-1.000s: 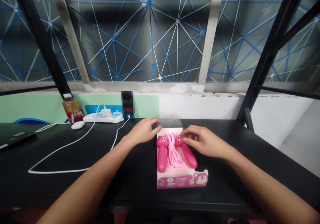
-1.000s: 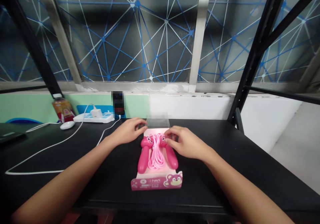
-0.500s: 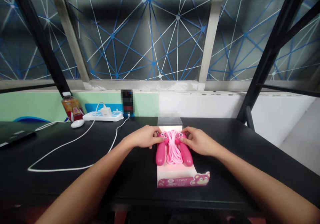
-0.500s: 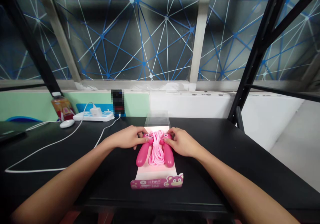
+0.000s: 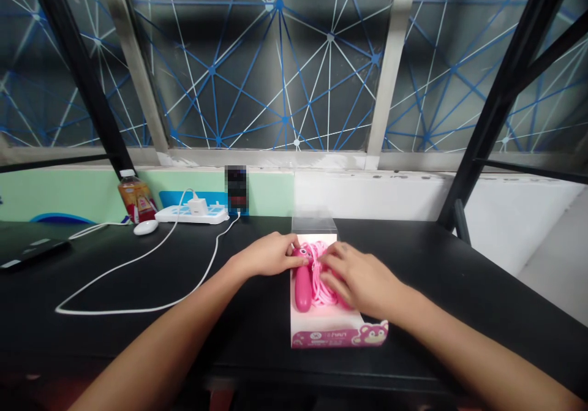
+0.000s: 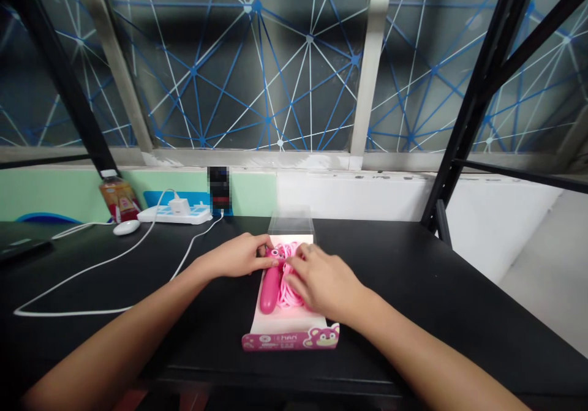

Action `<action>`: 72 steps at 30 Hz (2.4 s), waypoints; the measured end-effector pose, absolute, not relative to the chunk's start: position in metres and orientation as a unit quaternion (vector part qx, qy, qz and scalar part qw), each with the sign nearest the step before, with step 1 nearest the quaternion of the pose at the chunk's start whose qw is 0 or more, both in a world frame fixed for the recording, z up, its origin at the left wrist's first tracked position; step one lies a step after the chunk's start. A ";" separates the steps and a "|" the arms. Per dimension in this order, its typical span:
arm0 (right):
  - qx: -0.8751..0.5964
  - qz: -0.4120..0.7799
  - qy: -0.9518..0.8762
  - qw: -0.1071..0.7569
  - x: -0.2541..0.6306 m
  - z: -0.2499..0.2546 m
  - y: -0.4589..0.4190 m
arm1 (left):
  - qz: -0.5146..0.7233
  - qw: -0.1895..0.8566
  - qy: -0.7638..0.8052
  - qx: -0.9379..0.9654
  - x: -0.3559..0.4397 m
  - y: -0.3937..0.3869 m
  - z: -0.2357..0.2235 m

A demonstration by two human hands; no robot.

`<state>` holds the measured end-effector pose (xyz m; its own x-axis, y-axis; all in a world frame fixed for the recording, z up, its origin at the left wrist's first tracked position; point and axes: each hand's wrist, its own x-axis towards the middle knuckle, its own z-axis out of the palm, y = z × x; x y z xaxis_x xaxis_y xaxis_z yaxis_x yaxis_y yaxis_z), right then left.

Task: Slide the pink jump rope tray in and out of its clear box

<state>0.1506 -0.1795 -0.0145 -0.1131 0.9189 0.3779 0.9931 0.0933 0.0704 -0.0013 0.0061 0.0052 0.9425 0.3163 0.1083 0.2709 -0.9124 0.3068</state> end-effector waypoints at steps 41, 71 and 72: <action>-0.565 -0.250 -0.784 0.062 0.146 -0.027 -0.170 | 0.178 0.137 0.062 0.973 0.007 0.016 -0.007; -0.509 -0.054 -0.851 0.117 0.132 -0.010 -0.191 | 0.190 0.143 0.089 0.967 0.006 0.021 -0.010; -0.485 -0.006 -0.866 0.123 0.130 -0.009 -0.193 | 0.189 0.142 0.090 0.968 0.006 0.021 -0.010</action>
